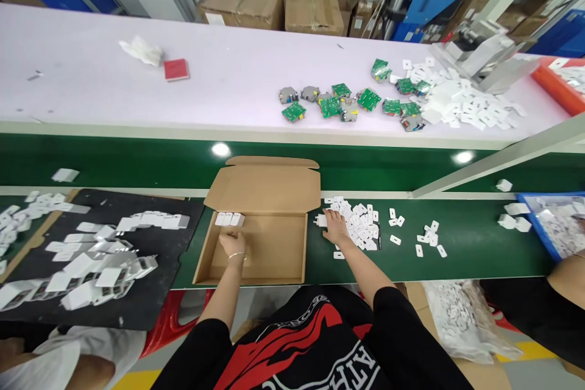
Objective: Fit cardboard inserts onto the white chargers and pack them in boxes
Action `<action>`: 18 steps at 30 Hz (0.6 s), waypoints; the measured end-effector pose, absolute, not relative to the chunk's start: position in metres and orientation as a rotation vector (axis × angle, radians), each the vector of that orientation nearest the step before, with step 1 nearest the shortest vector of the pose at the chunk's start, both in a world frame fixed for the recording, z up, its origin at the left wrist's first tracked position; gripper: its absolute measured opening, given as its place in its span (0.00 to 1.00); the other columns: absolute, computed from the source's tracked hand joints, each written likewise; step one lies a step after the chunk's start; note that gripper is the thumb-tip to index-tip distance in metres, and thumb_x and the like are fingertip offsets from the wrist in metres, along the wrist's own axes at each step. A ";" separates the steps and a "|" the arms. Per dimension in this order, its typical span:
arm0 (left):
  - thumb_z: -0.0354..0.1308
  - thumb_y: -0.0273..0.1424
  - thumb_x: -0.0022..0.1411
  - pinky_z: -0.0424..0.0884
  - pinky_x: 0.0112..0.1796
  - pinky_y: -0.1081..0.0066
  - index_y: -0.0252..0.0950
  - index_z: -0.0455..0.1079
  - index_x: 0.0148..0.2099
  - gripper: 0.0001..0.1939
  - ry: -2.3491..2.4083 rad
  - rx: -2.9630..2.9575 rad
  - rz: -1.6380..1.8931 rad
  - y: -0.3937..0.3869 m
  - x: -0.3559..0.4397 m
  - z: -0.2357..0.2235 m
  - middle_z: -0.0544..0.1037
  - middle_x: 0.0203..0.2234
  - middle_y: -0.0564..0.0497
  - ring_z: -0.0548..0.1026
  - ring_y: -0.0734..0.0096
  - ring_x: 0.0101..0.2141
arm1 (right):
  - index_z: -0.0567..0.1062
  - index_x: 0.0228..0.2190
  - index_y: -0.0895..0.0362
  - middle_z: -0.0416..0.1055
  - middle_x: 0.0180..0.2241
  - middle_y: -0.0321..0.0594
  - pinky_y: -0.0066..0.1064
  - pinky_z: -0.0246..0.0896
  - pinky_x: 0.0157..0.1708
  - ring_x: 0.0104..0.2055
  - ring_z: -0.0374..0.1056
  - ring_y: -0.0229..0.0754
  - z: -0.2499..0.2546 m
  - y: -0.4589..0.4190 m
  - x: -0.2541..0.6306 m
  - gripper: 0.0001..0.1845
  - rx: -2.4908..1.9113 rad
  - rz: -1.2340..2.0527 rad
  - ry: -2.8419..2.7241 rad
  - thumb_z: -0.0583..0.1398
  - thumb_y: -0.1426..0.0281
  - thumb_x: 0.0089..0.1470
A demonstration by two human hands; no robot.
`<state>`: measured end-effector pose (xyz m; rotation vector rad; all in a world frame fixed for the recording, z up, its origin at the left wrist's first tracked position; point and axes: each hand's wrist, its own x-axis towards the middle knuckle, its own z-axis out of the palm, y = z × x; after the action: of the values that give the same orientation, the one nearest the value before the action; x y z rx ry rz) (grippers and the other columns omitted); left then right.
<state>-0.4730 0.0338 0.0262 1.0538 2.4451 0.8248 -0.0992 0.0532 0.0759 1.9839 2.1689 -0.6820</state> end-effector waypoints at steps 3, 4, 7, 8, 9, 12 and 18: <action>0.59 0.32 0.70 0.72 0.54 0.50 0.32 0.71 0.54 0.14 2.320 1.310 0.739 0.029 -0.423 0.035 0.75 0.50 0.40 0.74 0.54 0.52 | 0.61 0.69 0.56 0.61 0.68 0.51 0.55 0.49 0.68 0.70 0.54 0.60 0.067 0.062 -0.096 0.39 1.912 -0.700 2.176 0.65 0.65 0.61; 0.59 0.29 0.67 0.72 0.55 0.50 0.31 0.72 0.52 0.13 2.241 1.422 0.704 0.028 -0.401 0.038 0.76 0.48 0.37 0.74 0.51 0.52 | 0.64 0.67 0.55 0.62 0.67 0.51 0.57 0.50 0.68 0.70 0.56 0.60 0.064 0.063 -0.097 0.36 1.903 -0.695 2.181 0.65 0.63 0.62; 0.62 0.25 0.58 0.69 0.60 0.47 0.32 0.75 0.52 0.18 1.970 1.734 0.586 0.036 -0.331 0.045 0.75 0.53 0.33 0.72 0.43 0.58 | 0.69 0.63 0.55 0.65 0.65 0.49 0.59 0.55 0.66 0.68 0.60 0.59 0.058 0.067 -0.100 0.29 1.883 -0.687 2.213 0.65 0.61 0.65; 0.62 0.24 0.56 0.67 0.63 0.47 0.33 0.75 0.55 0.22 1.893 1.816 0.553 0.042 -0.309 0.046 0.74 0.58 0.33 0.70 0.42 0.61 | 0.69 0.63 0.55 0.65 0.65 0.49 0.59 0.56 0.66 0.67 0.61 0.58 0.056 0.068 -0.100 0.28 1.875 -0.690 2.224 0.65 0.62 0.65; 0.61 0.23 0.55 0.63 0.66 0.48 0.34 0.74 0.59 0.27 1.824 1.885 0.526 0.050 -0.289 0.047 0.72 0.63 0.36 0.67 0.44 0.65 | 0.70 0.62 0.55 0.66 0.65 0.49 0.59 0.57 0.65 0.67 0.61 0.58 0.055 0.068 -0.100 0.27 1.868 -0.695 2.234 0.65 0.62 0.65; 0.55 0.20 0.59 0.51 0.72 0.51 0.39 0.67 0.70 0.36 1.718 2.003 0.470 0.081 -0.247 0.044 0.65 0.71 0.44 0.56 0.53 0.73 | 0.71 0.61 0.56 0.67 0.63 0.49 0.58 0.60 0.64 0.66 0.63 0.57 0.053 0.070 -0.099 0.26 1.854 -0.715 2.247 0.65 0.62 0.66; 0.45 0.17 0.64 0.51 0.72 0.40 0.35 0.59 0.75 0.38 1.848 1.988 0.411 0.108 -0.239 0.030 0.64 0.71 0.35 0.59 0.48 0.72 | 0.70 0.62 0.56 0.69 0.61 0.48 0.51 0.71 0.56 0.57 0.71 0.52 0.049 0.086 -0.100 0.25 1.946 -0.804 2.172 0.64 0.63 0.67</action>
<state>-0.2394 0.1085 0.0304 1.9879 1.8478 0.4114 -0.1001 0.0864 0.0492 1.9457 2.1717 -0.8039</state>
